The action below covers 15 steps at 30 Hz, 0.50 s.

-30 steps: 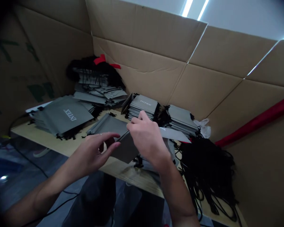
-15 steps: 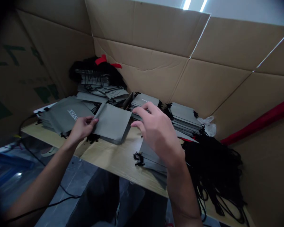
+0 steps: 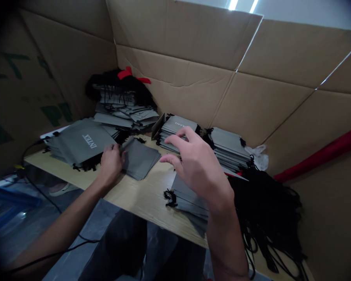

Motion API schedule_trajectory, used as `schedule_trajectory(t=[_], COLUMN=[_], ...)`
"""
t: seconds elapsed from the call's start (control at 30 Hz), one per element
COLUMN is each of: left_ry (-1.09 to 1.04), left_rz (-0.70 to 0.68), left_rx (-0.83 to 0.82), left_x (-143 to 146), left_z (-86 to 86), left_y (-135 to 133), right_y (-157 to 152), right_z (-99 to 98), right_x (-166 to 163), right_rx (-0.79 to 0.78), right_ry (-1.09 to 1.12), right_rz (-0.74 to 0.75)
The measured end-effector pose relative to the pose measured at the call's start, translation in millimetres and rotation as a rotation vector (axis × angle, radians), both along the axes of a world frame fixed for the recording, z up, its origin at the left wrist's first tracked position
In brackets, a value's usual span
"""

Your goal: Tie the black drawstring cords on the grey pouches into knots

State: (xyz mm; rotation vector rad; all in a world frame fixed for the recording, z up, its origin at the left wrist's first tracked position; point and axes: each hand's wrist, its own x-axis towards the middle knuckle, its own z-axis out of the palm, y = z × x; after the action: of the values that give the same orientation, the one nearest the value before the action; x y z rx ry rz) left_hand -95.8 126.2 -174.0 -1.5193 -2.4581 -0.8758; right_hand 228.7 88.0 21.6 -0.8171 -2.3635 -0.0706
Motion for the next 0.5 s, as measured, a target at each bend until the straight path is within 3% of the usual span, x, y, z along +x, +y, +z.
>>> schedule_trajectory(t=[0.1, 0.3, 0.4, 0.5], left_ry=[0.085, 0.108, 0.093, 0.1], left_rz=[-0.029, -0.097, -0.241, -0.586], left_rx=[0.122, 0.322, 0.346, 0.217], left_x=[-7.3, -36.6, -15.6, 32.1], left_z=[7.5, 28.0, 33.8, 35.7], left_y=[-18.3, -80.0, -93.6, -75.1], right_y=[-0.8, 2.9, 2.5, -1.0], right_z=[2.0, 13.3, 19.8, 22.7], right_x=[4.4, 13.8, 19.3, 24.8], right_rx=[0.0, 0.019, 0.051, 0.057], right_ry=[0.005, 0.014, 0.04, 0.102], right_rz=[-0.02, -0.126, -0.185, -0.246])
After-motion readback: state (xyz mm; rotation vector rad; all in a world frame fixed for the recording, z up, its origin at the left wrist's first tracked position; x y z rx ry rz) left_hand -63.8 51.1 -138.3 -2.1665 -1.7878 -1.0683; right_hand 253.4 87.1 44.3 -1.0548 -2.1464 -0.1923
